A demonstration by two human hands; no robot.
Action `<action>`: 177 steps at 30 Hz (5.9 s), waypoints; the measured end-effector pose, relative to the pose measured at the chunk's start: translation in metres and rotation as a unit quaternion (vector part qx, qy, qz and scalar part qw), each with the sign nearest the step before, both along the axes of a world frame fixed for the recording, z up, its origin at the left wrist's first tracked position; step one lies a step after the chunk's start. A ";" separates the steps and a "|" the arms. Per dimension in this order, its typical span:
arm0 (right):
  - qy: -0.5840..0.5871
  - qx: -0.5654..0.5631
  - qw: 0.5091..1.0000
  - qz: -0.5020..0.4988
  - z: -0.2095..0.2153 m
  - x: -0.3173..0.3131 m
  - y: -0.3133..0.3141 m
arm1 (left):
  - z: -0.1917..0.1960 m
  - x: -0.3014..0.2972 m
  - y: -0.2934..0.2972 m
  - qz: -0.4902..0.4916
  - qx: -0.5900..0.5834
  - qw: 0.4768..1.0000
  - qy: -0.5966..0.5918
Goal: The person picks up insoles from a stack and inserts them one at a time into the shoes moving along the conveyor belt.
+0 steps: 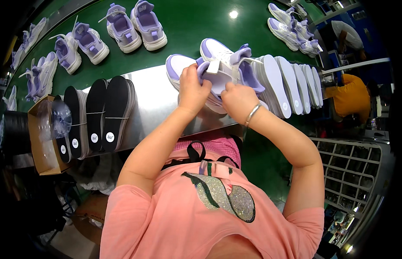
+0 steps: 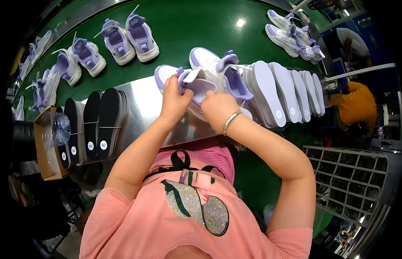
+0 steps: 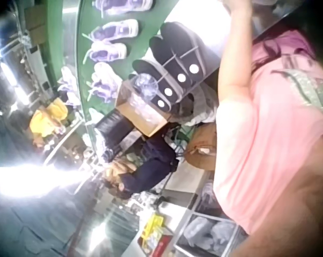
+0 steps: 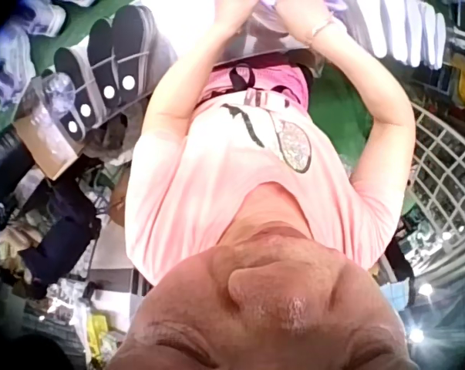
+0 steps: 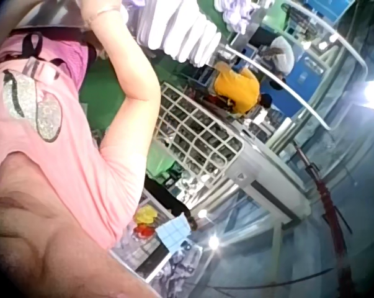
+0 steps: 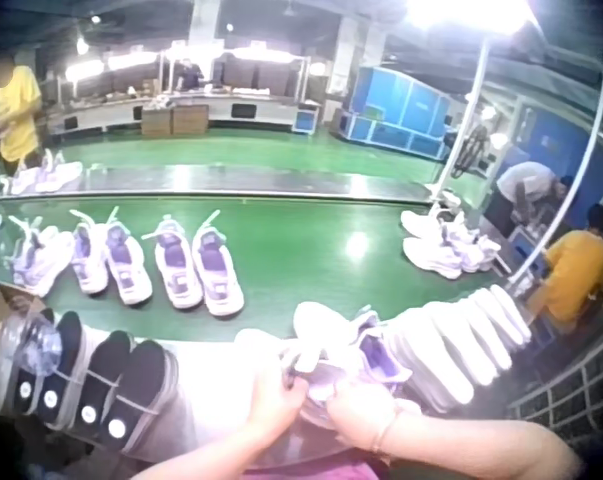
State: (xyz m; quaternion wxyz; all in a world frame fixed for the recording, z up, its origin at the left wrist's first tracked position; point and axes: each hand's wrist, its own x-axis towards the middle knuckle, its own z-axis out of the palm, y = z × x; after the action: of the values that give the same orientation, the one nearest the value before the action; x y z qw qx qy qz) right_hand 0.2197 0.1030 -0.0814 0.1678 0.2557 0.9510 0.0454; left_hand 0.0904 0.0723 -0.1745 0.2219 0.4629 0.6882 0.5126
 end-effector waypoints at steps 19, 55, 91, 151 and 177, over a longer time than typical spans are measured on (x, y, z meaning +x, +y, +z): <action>-0.076 0.001 0.989 0.127 0.021 0.012 0.013 | 0.002 0.018 -0.001 0.004 0.049 0.999 -0.016; -0.421 -0.238 0.876 -0.002 -0.031 -0.053 0.046 | 0.001 0.014 0.001 -0.070 0.008 0.989 -0.131; -0.056 -0.199 0.978 0.023 -0.043 0.019 0.029 | -0.014 0.008 0.022 -0.050 -0.088 0.965 -0.241; 0.143 -0.451 0.751 -0.461 0.043 0.112 0.049 | 0.016 0.065 0.064 -0.052 -0.030 0.997 0.051; -0.006 -0.057 0.994 -0.091 -0.039 0.057 0.047 | 0.009 0.068 0.055 -0.044 -0.027 0.997 0.055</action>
State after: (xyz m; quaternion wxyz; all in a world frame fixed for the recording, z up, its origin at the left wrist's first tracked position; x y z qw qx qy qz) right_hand 0.2771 0.1504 -0.1209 0.1912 0.3312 0.9237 -0.0228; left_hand 0.1580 0.1275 -0.1655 0.2184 0.5145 0.6920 0.4570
